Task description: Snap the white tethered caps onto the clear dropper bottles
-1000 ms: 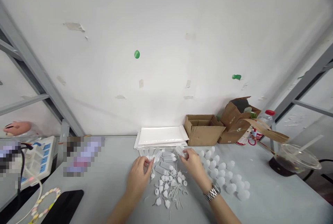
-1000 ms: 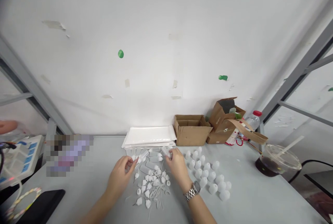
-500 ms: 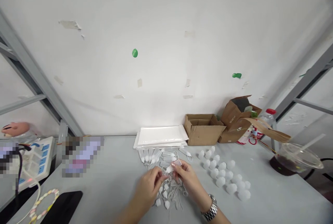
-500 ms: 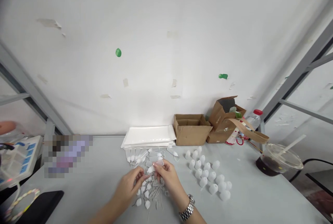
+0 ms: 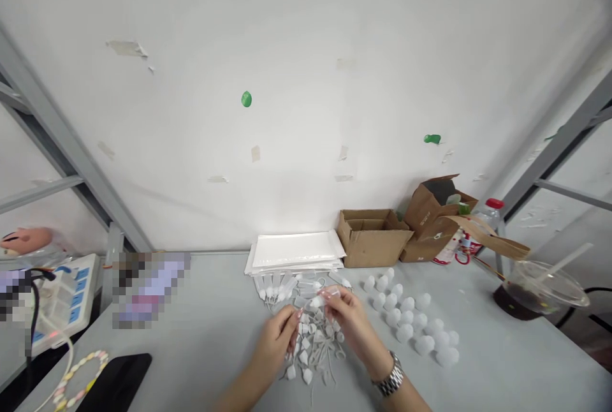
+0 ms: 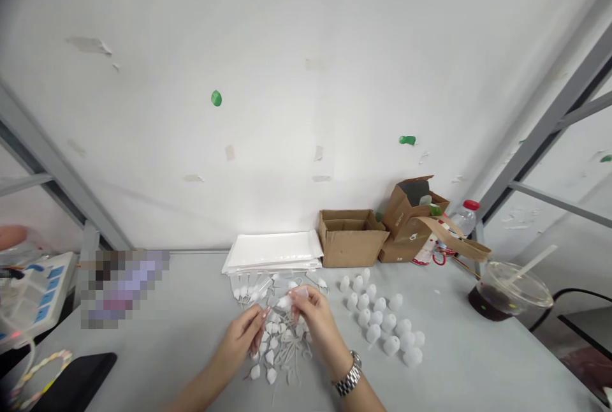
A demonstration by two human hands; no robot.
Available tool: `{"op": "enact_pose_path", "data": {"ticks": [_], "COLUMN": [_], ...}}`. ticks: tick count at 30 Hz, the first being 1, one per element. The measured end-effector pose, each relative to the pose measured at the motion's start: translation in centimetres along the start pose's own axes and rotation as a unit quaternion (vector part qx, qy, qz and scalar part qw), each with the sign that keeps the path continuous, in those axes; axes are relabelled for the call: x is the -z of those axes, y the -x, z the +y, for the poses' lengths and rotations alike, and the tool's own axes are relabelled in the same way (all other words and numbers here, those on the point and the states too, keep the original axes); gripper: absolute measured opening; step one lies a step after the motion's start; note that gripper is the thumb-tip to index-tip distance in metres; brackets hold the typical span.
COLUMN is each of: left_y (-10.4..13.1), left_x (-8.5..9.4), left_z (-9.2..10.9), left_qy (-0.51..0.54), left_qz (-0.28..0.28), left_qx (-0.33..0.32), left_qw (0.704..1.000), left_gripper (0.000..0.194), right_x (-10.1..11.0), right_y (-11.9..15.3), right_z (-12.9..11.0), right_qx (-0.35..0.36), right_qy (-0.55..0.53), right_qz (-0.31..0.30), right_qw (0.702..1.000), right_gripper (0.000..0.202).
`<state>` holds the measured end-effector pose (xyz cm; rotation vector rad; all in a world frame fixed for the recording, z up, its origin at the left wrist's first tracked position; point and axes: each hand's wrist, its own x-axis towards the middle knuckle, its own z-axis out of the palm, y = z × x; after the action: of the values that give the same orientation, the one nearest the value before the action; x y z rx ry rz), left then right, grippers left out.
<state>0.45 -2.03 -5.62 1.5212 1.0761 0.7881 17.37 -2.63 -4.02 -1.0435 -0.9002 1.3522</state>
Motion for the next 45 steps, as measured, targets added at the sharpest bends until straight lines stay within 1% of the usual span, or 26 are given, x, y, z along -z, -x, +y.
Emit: {"op": "enact_pose_path", "data": {"ticks": [1, 2, 3, 4, 5, 6, 7, 8, 10, 12, 14, 15, 17, 20, 23, 26, 29, 32, 34, 37, 39, 41, 43, 45], "left_y": [-0.1, -0.1, -0.2, -0.2, -0.2, -0.1, -0.1, -0.1, 0.0, 0.0, 0.0, 0.0, 0.1, 0.2, 0.4, 0.4, 0.4, 0.3, 0.3, 0.4, 0.4, 0.4, 0.4, 0.3], "left_x": [0.1, 0.3, 0.5, 0.7, 1.0, 1.2, 1.3, 1.4, 1.4, 1.2, 0.9, 0.7, 0.5, 0.2, 0.2, 0.4, 0.4, 0.3, 0.2, 0.0, 0.0, 0.1, 0.1, 0.3], "left_z": [-0.3, -0.6, -1.0, -1.2, -1.4, -1.6, -1.6, -1.5, -1.3, -1.0, -0.9, -0.9, -0.9, -1.0, -0.6, -0.2, -0.1, -0.2, -0.4, -0.8, -0.9, -1.0, -0.9, -0.8], "left_qy": [-0.013, -0.038, -0.075, -0.119, -0.168, -0.217, -0.262, -0.302, -0.358, -0.388, -0.399, -0.4, -0.395, -0.358, -0.3, -0.26, -0.257, -0.266, -0.254, -0.203, -0.179, -0.182, -0.188, -0.174], "left_qz": [0.016, 0.046, 0.089, 0.136, 0.178, 0.204, 0.213, 0.207, 0.176, 0.151, 0.132, 0.122, 0.101, 0.07, 0.048, 0.048, 0.059, 0.06, 0.064, 0.07, 0.072, 0.079, 0.089, 0.094], "left_qx": [-0.002, -0.012, -0.031, -0.061, -0.102, -0.152, -0.205, -0.255, -0.329, -0.364, -0.375, -0.372, -0.353, -0.306, -0.251, -0.206, -0.193, -0.2, -0.185, -0.128, -0.103, -0.107, -0.118, -0.101], "left_qw": [1.0, 0.998, 0.993, 0.982, 0.964, 0.942, 0.919, 0.895, 0.856, 0.833, 0.827, 0.829, 0.842, 0.879, 0.919, 0.942, 0.945, 0.941, 0.947, 0.968, 0.976, 0.974, 0.971, 0.975], "left_gripper": [0.037, 0.035, 0.033, 0.032, 0.032, 0.034, 0.036, 0.037, 0.033, 0.024, 0.019, 0.018, 0.02, 0.023, 0.026, 0.03, 0.029, 0.027, 0.031, 0.035, 0.036, 0.036, 0.035, 0.036], "right_x": [-0.2, -0.4, -0.6, -0.7, -0.8, -0.8, -0.7, -0.7, -0.6, -0.6, -0.7, -0.8, -0.9, -0.9, -0.6, -0.1, 0.3, 0.3, 0.1, 0.0, -0.2, -0.3, -0.5, -0.5], "right_y": [0.0, 0.0, 0.1, 0.1, 0.1, 0.1, 0.1, 0.1, 0.1, 0.1, 0.1, 0.1, 0.1, 0.3, 0.6, 0.7, 0.6, 0.4, 0.5, 0.7, 0.8, 1.0, 1.2, 1.4], "right_z": [0.1, 0.2, 0.3, 0.3, 0.4, 0.5, 0.5, 0.6, 0.9, 1.3, 1.8, 2.0, 2.3, 2.2, 1.3, 0.3, 0.2, 0.8, 1.1, 1.1, 1.0, 1.0, 0.9, 0.7], "right_qx": [-0.001, -0.001, 0.002, 0.006, 0.011, 0.013, 0.011, 0.008, -0.002, -0.013, -0.022, -0.024, -0.024, -0.013, 0.016, 0.042, 0.042, 0.01, 0.01, 0.072, 0.101, 0.082, 0.058, 0.076], "right_qy": [0.009, 0.02, 0.033, 0.047, 0.062, 0.077, 0.091, 0.103, 0.12, 0.127, 0.132, 0.134, 0.137, 0.143, 0.151, 0.17, 0.187, 0.216, 0.238, 0.254, 0.26, 0.274, 0.293, 0.325], "right_qz": [-0.005, -0.006, -0.004, 0.002, 0.01, 0.016, 0.019, 0.017, 0.009, -0.004, -0.014, -0.018, -0.02, -0.027, -0.061, -0.107, -0.124, -0.096, -0.082, -0.07, -0.059, -0.069, -0.095, -0.117], "right_qw": [1.0, 1.0, 0.999, 0.999, 0.998, 0.997, 0.996, 0.994, 0.993, 0.992, 0.991, 0.991, 0.99, 0.989, 0.987, 0.979, 0.974, 0.972, 0.968, 0.962, 0.959, 0.956, 0.95, 0.936], "right_gripper": [0.03, 0.033, 0.037, 0.039, 0.04, 0.041, 0.042, 0.042, 0.044, 0.046, 0.048, 0.049, 0.05, 0.049, 0.041, 0.034, 0.034, 0.045, 0.045, 0.031, 0.029, 0.032, 0.034, 0.029]}}
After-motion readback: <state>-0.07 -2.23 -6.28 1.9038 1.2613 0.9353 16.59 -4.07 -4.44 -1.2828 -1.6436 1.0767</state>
